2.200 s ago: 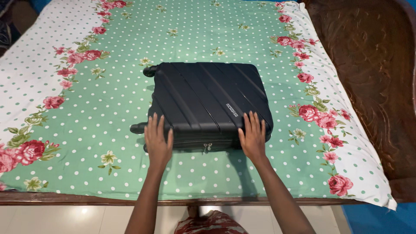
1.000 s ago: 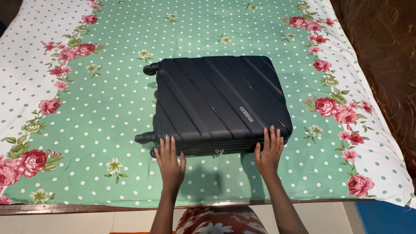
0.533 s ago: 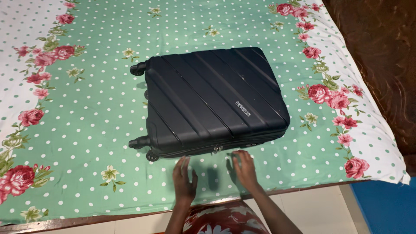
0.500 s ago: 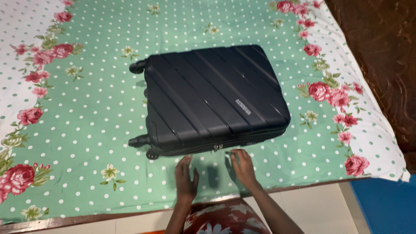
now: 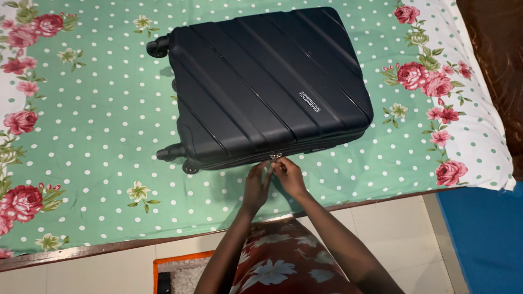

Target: The person opens a suitcase on a bed, removes several folded clothing items one by one, and places them into a nearby wardrobe. The person then closes the suitcase and later reopens it to remove additional items.

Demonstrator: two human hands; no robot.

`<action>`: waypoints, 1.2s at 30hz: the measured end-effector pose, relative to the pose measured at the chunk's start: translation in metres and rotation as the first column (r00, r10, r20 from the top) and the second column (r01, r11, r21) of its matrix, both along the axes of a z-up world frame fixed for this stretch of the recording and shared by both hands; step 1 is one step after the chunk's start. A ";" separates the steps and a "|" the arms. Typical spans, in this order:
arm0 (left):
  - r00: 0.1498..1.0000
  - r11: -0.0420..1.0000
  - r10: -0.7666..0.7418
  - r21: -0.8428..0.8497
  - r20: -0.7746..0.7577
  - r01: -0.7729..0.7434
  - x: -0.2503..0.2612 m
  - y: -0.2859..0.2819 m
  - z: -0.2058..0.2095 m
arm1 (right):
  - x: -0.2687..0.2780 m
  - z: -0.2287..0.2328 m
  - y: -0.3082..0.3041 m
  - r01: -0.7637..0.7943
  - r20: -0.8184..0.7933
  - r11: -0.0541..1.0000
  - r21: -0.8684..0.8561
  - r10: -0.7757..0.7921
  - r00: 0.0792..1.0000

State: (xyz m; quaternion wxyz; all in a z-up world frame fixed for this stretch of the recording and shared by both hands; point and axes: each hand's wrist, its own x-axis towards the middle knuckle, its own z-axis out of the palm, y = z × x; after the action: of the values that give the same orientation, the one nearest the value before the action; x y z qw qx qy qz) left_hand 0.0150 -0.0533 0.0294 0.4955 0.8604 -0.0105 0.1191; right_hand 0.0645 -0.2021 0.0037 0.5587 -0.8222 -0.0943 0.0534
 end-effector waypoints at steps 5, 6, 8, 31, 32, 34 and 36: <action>0.999 0.984 0.012 -0.175 -0.038 -0.019 0.006 -0.015 -0.001 | -0.006 0.020 0.001 -0.017 0.102 0.978 -0.207 0.039 0.994; 0.997 0.975 0.026 -0.217 -0.073 -0.041 0.010 -0.017 0.000 | -0.004 0.024 0.001 -0.027 0.122 0.956 -0.294 0.066 0.990; 0.998 0.979 0.039 -0.201 -0.042 -0.046 0.016 -0.020 0.002 | -0.002 0.031 -0.001 -0.044 0.198 0.920 -0.389 0.130 0.971; 0.985 0.966 0.161 -0.193 -0.065 -0.171 0.032 -0.043 -0.073 | 0.002 0.058 -0.042 -0.211 0.232 0.848 -0.486 0.358 0.905; 0.980 0.963 0.183 -0.186 -0.085 -0.196 0.031 -0.044 -0.070 | 0.003 0.058 -0.043 -0.210 0.230 0.835 -0.509 0.367 0.901; 0.967 0.964 0.213 -0.131 -0.137 -0.231 0.027 -0.047 -0.062 | 0.003 0.055 -0.045 -0.205 0.227 0.806 -0.555 0.383 0.895; 0.951 0.968 0.236 -0.036 -0.202 -0.248 0.016 -0.049 -0.057 | 0.002 0.051 -0.050 -0.179 0.291 0.831 -0.526 0.373 0.881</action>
State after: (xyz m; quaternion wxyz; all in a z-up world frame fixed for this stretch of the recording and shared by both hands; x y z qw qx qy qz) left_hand 0.0310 -0.1020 -0.0272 0.5017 0.8471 0.1475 0.0940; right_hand 0.0664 -0.2522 0.0545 0.2916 -0.9067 -0.3048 -0.0041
